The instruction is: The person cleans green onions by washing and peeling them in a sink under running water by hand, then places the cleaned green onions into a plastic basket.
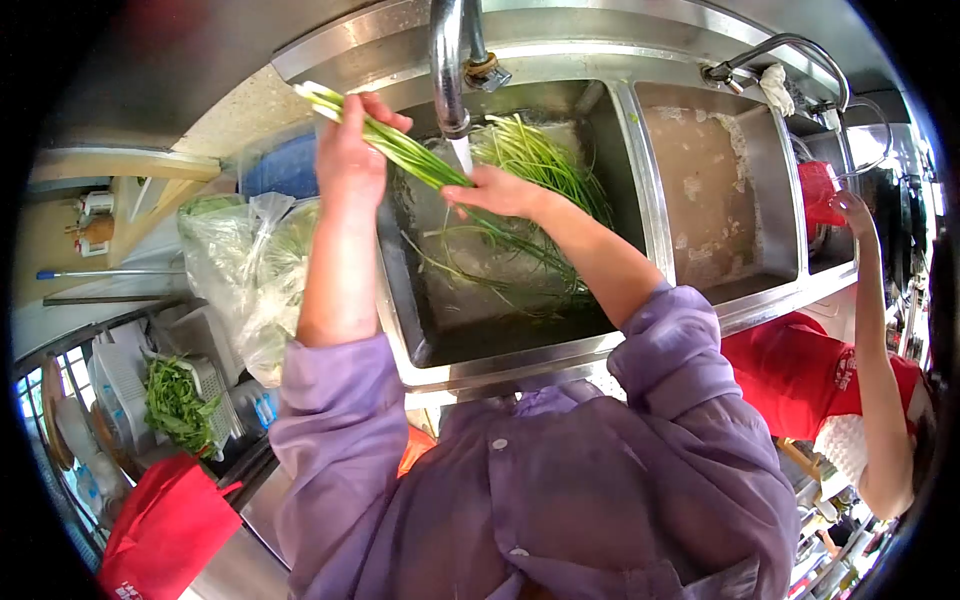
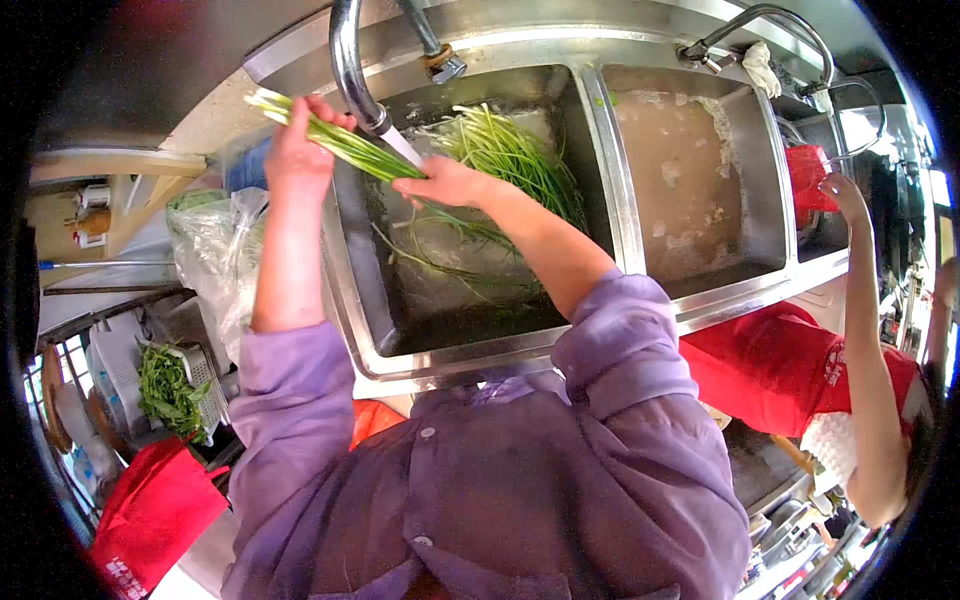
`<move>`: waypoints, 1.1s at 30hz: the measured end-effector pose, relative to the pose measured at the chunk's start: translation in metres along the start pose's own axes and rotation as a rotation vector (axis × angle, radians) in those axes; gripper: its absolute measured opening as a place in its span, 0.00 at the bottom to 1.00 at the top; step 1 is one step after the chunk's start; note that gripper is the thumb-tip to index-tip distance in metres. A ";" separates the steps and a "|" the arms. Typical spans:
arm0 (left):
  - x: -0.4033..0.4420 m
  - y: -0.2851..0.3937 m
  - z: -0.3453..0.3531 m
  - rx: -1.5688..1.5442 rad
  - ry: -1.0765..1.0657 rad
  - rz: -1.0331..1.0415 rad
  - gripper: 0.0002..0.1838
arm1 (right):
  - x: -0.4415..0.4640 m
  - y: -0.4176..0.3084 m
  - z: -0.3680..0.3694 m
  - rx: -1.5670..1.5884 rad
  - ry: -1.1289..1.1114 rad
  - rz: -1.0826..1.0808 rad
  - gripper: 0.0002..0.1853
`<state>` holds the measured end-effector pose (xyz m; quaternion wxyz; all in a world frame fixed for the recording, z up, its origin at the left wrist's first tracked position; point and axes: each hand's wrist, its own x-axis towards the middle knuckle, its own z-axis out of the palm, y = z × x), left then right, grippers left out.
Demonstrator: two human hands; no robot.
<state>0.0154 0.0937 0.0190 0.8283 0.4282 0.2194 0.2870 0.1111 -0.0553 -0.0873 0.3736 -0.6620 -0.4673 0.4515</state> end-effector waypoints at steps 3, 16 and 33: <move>0.012 0.029 -0.018 0.027 -0.042 0.007 0.13 | -0.013 0.008 0.000 0.611 -0.387 0.115 0.23; 0.006 0.072 -0.043 0.146 0.074 0.047 0.11 | -0.038 0.073 0.020 0.759 -0.476 0.464 0.16; -0.095 0.080 -0.035 0.153 0.140 0.065 0.12 | 0.015 0.201 0.154 -0.522 0.132 0.424 0.13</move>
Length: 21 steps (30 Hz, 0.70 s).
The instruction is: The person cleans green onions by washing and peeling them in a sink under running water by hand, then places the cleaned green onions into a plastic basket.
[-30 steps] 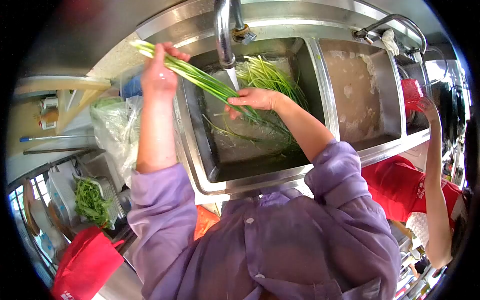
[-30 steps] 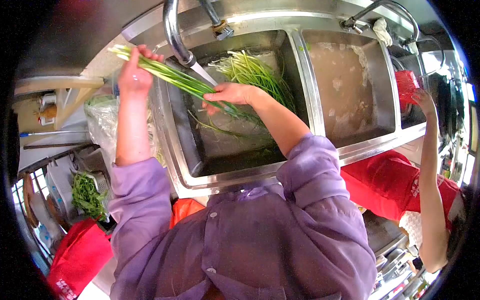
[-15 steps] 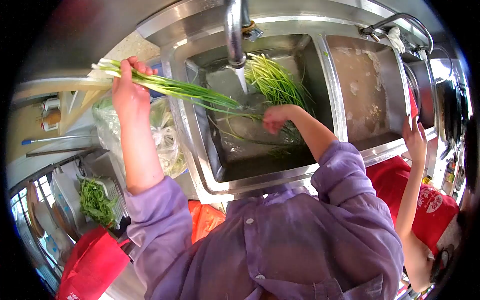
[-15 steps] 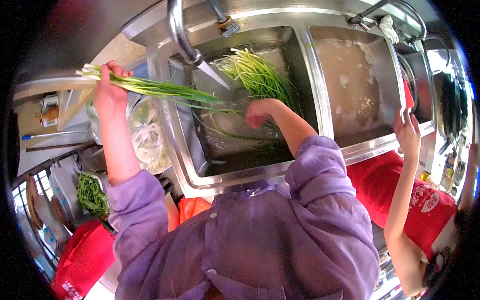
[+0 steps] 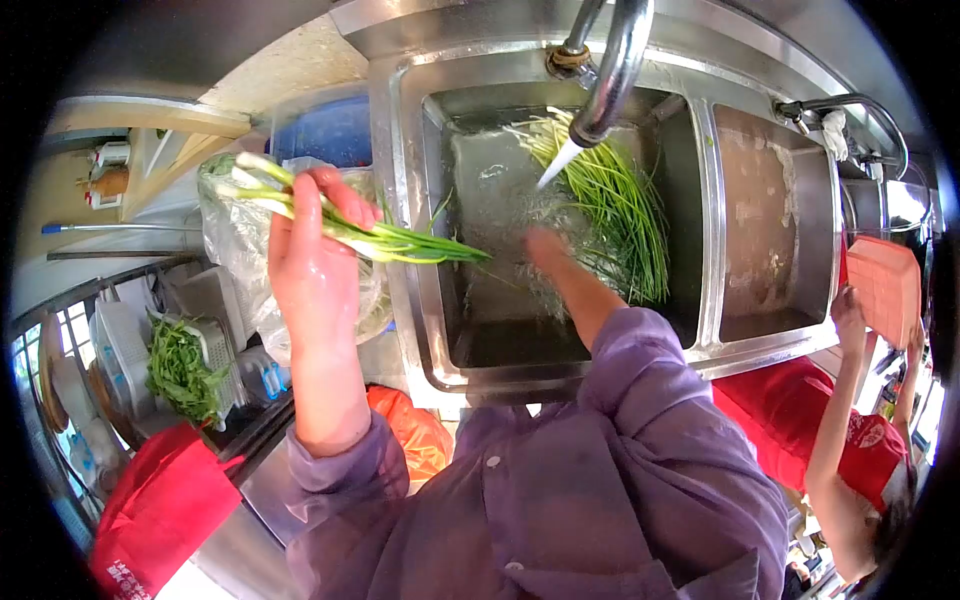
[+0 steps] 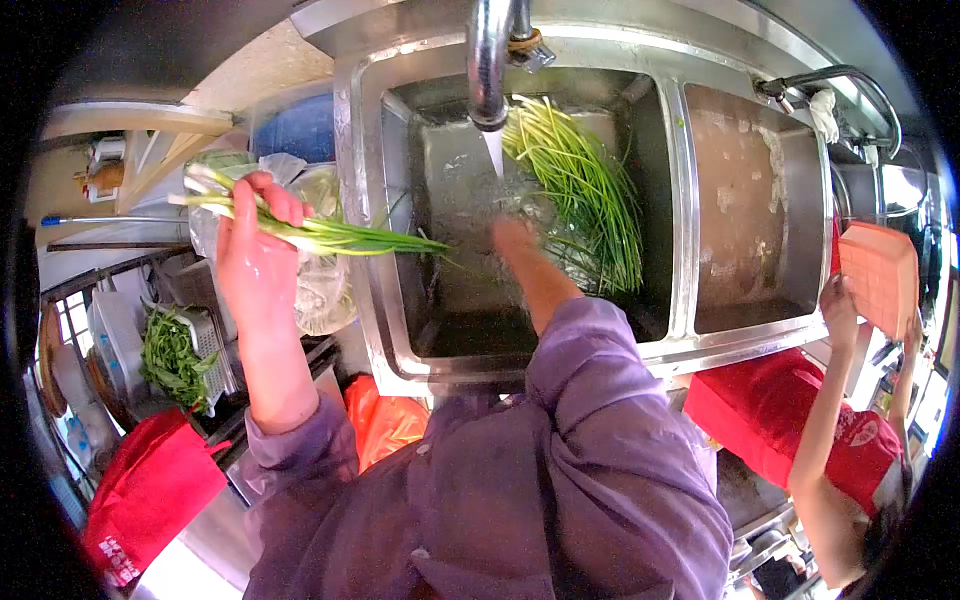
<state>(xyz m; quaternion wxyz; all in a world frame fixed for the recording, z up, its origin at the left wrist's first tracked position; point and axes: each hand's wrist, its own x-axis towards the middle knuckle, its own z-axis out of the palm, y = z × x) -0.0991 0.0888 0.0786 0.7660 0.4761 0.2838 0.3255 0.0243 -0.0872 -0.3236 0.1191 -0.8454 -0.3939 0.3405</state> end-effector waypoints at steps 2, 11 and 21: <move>-0.004 -0.005 -0.003 0.014 0.006 -0.002 0.12 | -0.018 -0.014 -0.060 0.080 0.035 0.135 0.13; 0.005 -0.099 0.028 0.356 -0.045 -0.252 0.12 | -0.079 -0.054 -0.202 1.206 0.211 -0.111 0.10; 0.030 -0.142 0.071 0.421 -0.041 -0.018 0.08 | -0.111 -0.094 -0.270 1.108 0.298 -0.220 0.10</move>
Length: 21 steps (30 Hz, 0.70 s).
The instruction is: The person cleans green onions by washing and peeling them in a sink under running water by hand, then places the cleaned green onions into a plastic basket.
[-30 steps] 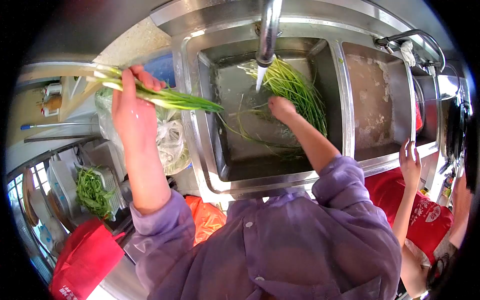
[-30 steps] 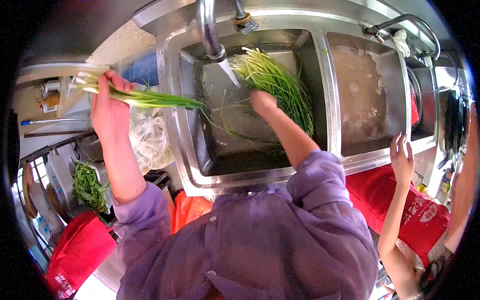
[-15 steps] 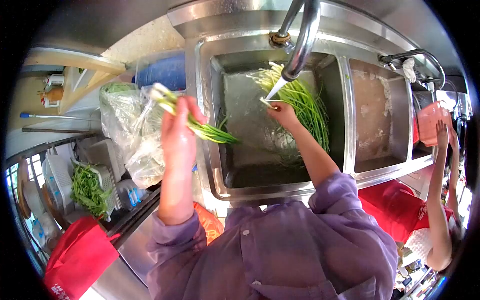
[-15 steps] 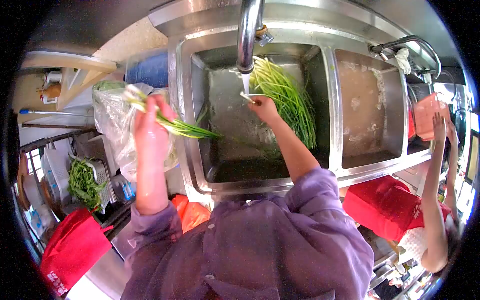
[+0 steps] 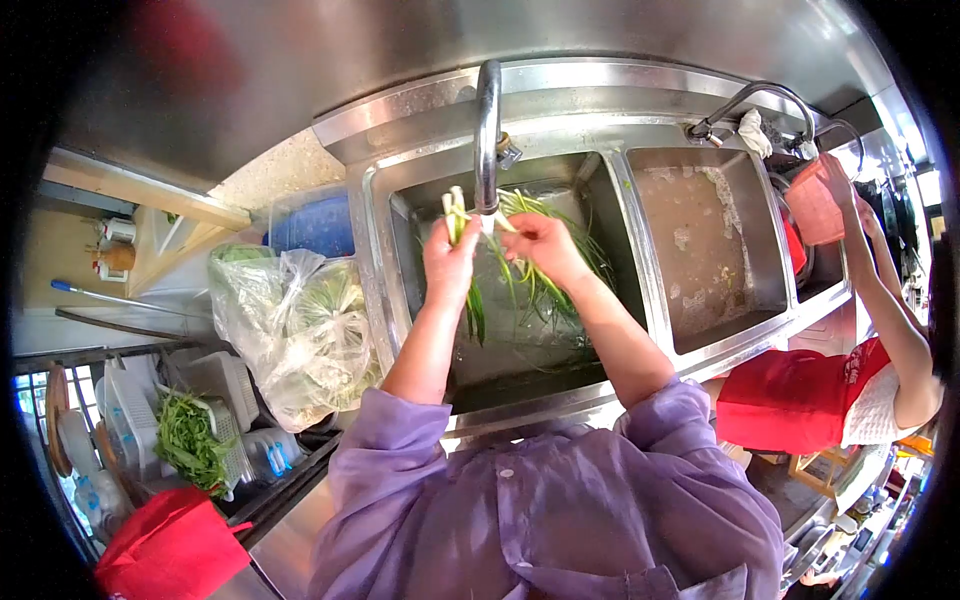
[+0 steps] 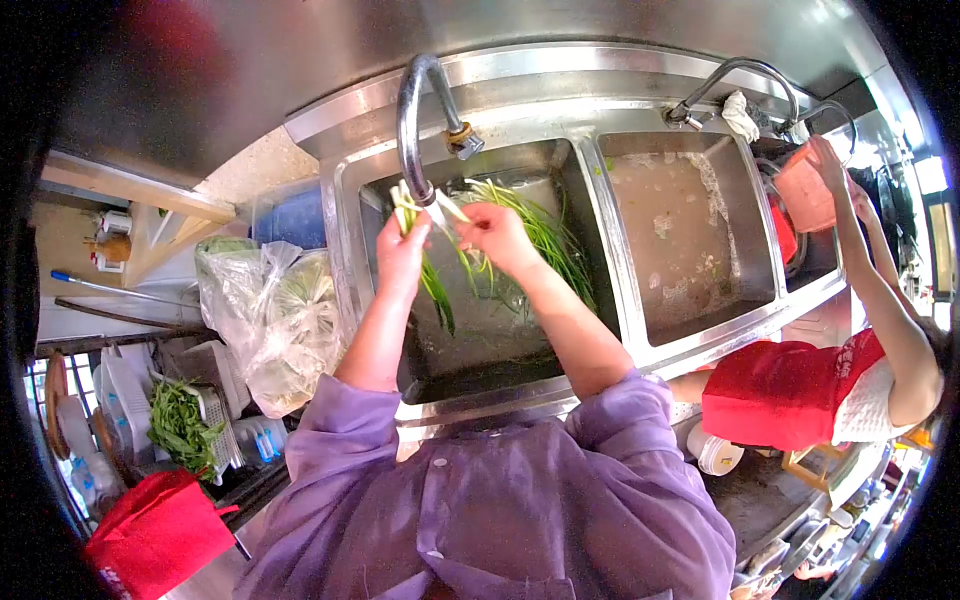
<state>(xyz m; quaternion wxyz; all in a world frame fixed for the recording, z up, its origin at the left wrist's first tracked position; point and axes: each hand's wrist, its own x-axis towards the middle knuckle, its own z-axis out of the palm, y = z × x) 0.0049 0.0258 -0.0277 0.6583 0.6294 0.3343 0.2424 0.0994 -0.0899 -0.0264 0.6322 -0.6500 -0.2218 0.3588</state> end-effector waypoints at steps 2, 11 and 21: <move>0.000 0.004 -0.004 -0.141 -0.022 0.018 0.08 | -0.004 -0.004 -0.009 0.097 -0.023 0.054 0.11; -0.011 -0.006 0.009 -0.353 -0.089 -0.134 0.12 | -0.006 0.005 0.023 0.362 0.041 -0.016 0.12; -0.031 -0.007 -0.005 -0.307 -0.218 -0.291 0.09 | -0.001 0.003 0.027 -0.163 0.019 -0.139 0.12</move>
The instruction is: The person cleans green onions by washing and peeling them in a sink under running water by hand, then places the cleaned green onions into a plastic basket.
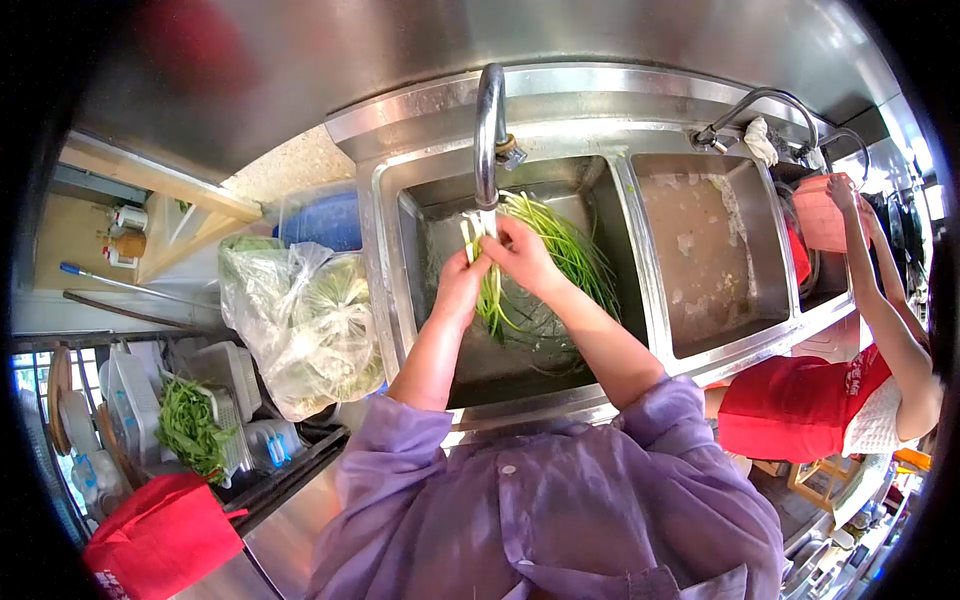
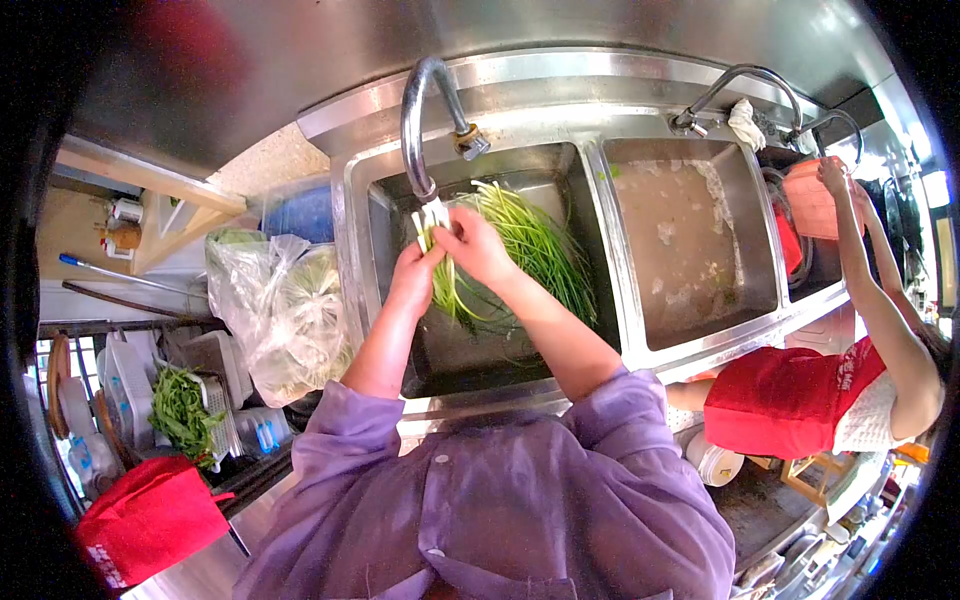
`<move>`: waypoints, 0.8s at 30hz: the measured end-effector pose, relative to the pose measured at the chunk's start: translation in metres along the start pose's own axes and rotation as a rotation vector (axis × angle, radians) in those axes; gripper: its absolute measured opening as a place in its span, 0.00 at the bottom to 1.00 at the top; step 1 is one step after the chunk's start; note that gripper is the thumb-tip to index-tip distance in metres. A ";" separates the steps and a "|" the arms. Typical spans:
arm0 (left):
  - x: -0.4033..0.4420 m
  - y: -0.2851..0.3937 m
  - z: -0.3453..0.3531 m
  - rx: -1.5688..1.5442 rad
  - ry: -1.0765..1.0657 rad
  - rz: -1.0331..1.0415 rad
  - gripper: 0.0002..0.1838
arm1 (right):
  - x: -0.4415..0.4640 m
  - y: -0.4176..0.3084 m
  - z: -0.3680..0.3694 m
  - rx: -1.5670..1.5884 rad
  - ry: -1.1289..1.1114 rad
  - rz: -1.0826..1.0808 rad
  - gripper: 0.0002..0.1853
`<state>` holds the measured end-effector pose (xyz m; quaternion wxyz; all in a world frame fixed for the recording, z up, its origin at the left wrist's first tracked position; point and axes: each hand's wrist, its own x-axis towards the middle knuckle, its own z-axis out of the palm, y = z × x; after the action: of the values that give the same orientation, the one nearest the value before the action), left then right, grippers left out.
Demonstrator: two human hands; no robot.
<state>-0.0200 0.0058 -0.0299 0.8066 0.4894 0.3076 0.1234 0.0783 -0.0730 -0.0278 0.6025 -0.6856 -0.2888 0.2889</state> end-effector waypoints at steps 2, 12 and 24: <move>0.000 0.000 0.000 -0.015 -0.040 -0.016 0.09 | 0.008 -0.015 -0.001 -0.446 -0.019 0.056 0.17; -0.006 0.019 -0.014 0.048 -0.109 -0.055 0.11 | 0.053 0.009 -0.009 -0.343 0.173 0.180 0.19; 0.037 0.009 0.017 0.102 -0.188 0.020 0.11 | 0.022 0.029 -0.051 -0.510 0.386 -0.036 0.09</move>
<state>0.0204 0.0161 -0.0304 0.8046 0.5423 0.2318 0.0691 0.1323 -0.0929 -0.0527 0.4599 -0.8515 -0.2442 0.0610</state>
